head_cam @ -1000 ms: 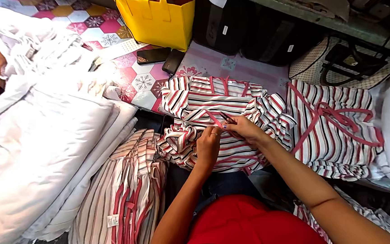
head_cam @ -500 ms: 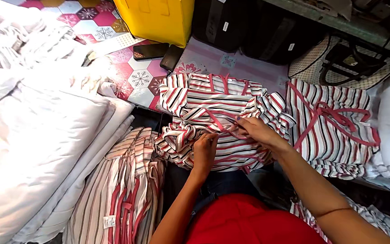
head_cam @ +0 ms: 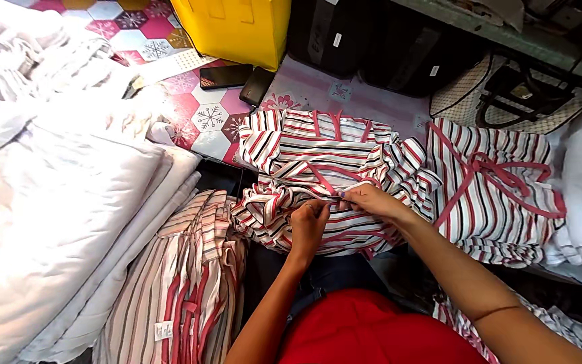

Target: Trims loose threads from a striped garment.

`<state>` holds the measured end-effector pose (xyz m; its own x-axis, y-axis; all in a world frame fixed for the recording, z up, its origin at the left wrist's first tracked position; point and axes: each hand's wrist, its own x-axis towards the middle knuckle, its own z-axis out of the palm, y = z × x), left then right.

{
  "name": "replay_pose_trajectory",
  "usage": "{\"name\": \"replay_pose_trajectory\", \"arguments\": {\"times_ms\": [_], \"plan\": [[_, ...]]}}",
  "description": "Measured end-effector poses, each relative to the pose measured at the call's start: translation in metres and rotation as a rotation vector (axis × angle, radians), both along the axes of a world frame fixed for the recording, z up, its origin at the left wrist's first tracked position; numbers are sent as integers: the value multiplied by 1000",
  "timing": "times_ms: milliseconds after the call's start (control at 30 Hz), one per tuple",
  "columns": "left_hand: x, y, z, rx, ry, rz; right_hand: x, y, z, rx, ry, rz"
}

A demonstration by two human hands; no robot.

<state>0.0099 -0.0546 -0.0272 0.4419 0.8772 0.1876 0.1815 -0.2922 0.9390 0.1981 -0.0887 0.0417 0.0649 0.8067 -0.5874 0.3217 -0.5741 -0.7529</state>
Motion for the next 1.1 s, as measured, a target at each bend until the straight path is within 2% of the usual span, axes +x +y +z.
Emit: {"name": "replay_pose_trajectory", "arguments": {"times_ms": [67, 133, 167, 267, 300, 333, 400, 433, 500, 633, 767, 833, 900, 933, 1033, 1100], "plan": [[0, 0, -2, 2, -8, -7, 2, -1, -2, 13, 4, -3], [-8, 1, 2, -6, 52, -94, 6, -2, -2, 27, 9, 13], [-18, 3, 9, -30, 149, -214, 8, -4, 1, 44, 18, 26], [-44, 19, 47, -166, 584, -766, 11, -6, 15, 130, 16, -57], [-45, 22, 58, -179, 673, -806, 9, -4, 14, 156, -32, -112], [-45, 23, 67, -162, 690, -739, 5, 0, 10, 174, -97, -146], [-33, 25, 71, -55, 508, -458, -6, 11, -3, 161, -163, -174], [-22, 27, 64, 17, 387, -324, -12, 16, -8, 145, -150, -202], [-3, 34, 45, 87, 247, -182, -22, 23, -14, 132, -66, -313], [-2, 39, 21, -70, 331, -200, -25, 20, -14, 220, 231, -544], [0, 28, 16, -111, 158, -98, -22, 12, -13, 207, 407, -589], [2, 28, 20, -158, 195, -181, -23, 12, -13, 199, 442, -592], [1, 32, 27, -239, 361, -397, -22, 14, -11, 184, 464, -597], [1, 30, 30, -217, 391, -424, -19, 15, -10, 177, 470, -594], [8, 19, 24, 65, 238, -144, -14, 18, -5, 166, 471, -593], [15, 24, 14, 113, 226, -117, -13, 20, -7, 167, 467, -572]]}}
